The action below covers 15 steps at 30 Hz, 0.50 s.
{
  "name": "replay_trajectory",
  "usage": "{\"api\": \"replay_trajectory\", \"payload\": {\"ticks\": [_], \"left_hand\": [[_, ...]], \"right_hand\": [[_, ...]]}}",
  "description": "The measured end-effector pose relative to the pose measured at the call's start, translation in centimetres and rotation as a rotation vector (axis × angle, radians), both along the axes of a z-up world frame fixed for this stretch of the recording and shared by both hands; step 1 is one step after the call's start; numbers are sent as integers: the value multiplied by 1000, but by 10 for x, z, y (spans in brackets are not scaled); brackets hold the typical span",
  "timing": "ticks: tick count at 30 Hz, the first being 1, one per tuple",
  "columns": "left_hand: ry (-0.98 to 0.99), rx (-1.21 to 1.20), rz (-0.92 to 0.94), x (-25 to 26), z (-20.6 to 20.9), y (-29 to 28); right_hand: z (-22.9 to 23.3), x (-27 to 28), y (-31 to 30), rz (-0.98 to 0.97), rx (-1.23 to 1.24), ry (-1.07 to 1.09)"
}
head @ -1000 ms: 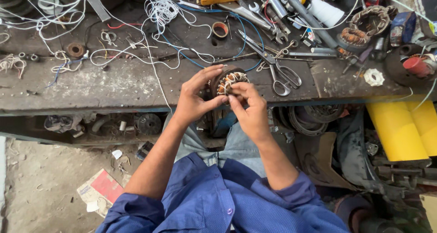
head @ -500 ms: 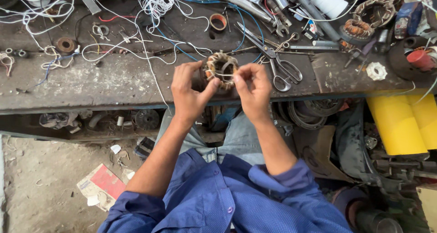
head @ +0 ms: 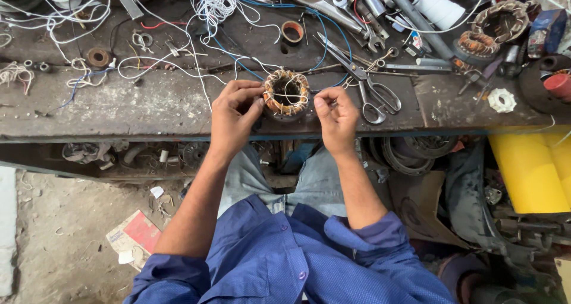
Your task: The person trims and adjusts copper windings on a cylindrical electrical coil using shears. They repeatedly cut protruding wire ends and tuck them into the coil slots while seated at a cluttered workbench.
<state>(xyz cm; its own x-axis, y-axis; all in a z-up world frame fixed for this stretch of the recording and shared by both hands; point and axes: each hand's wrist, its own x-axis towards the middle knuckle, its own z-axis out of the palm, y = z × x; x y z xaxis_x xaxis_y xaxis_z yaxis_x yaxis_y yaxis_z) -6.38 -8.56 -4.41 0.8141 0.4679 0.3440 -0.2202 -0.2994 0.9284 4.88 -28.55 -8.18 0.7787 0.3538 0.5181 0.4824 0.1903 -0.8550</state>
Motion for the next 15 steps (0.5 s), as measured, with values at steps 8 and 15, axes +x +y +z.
{"api": "replay_trajectory", "payload": {"ticks": [8, 15], "left_hand": [[-28, 408, 35, -1, 13, 12], [-36, 709, 86, 6, 20, 15]], "right_hand": [[6, -6, 0, -32, -58, -24], [9, -7, 1, -64, -84, -37]]}}
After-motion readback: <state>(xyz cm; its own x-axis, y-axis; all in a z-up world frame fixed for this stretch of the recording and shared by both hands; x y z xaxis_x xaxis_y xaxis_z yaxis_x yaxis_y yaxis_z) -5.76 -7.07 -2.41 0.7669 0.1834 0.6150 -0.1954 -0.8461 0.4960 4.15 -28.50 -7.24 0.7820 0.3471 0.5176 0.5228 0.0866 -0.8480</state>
